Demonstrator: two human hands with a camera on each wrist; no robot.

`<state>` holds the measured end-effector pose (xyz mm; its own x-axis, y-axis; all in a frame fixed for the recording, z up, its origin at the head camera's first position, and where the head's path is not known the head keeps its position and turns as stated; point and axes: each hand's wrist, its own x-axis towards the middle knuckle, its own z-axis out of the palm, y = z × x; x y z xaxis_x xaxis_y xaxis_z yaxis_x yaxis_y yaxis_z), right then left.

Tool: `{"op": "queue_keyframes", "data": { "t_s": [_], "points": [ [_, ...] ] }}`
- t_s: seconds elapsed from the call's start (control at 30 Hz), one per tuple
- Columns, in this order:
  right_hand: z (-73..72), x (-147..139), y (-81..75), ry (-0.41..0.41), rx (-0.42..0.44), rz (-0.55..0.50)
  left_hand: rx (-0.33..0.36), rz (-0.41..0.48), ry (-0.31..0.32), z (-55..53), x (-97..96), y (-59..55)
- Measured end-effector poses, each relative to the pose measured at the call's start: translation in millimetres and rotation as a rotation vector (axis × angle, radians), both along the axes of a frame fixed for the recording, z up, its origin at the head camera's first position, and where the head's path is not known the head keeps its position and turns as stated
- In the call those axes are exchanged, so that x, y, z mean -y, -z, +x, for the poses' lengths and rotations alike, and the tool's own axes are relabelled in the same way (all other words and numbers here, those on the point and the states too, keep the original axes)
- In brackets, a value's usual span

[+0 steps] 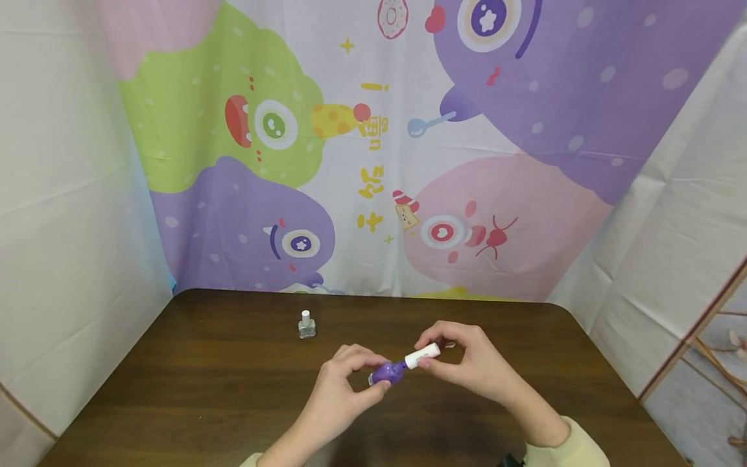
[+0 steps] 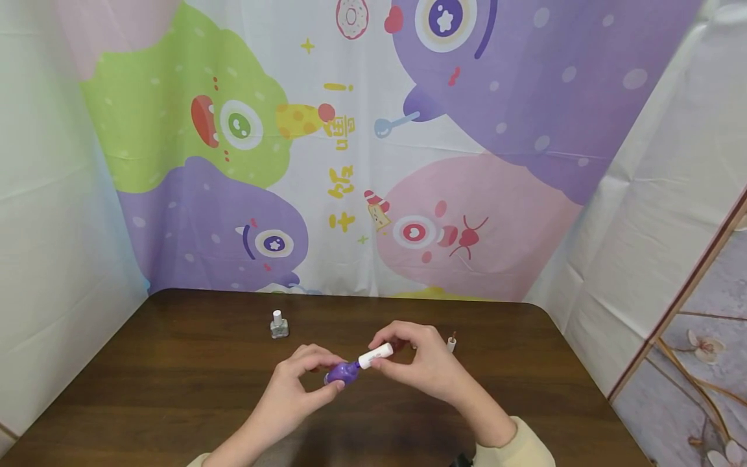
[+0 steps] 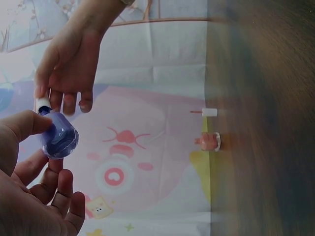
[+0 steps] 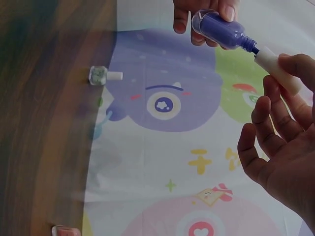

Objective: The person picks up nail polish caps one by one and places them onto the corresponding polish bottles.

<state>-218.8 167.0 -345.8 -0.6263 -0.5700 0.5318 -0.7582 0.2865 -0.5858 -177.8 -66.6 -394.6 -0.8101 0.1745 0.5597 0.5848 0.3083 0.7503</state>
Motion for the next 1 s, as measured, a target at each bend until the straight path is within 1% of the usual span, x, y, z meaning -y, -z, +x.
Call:
{"op": "queue_keyframes", "data": {
  "t_s": [0.23, 0.37, 0.63, 0.73, 0.83, 0.93, 1.0],
  "points": [
    [0.7, 3.3, 1.1, -0.027, 0.009, -0.011, -0.009, -0.003, 0.002, -0.2, -1.4, -0.3],
    [1.1, 4.2, 1.0, -0.024, 0.032, -0.007, -0.007, -0.007, 0.002, -0.4, -2.1, -0.3],
    [0.1, 5.2, 2.7, -0.022, 0.023, -0.01, -0.007, -0.012, 0.004, -0.7, -3.4, 0.2],
    [-0.2, 5.9, 2.8, -0.011, 0.037, -0.007, 0.007, -0.018, 0.002, -0.7, -3.8, 0.2],
    [-0.4, 6.7, 2.6, -0.01, 0.052, -0.013, 0.043, -0.03, -0.002, -1.0, -4.2, 0.1],
    [-1.4, 7.3, 3.1, -0.027, 0.05, -0.031, 0.086, -0.036, 0.005, -1.8, -4.9, 0.3],
    [-2.5, 7.4, 3.5, -0.035, 0.06, -0.045, 0.086, -0.041, 0.012, -2.8, -5.6, 1.2]
  ]
}}
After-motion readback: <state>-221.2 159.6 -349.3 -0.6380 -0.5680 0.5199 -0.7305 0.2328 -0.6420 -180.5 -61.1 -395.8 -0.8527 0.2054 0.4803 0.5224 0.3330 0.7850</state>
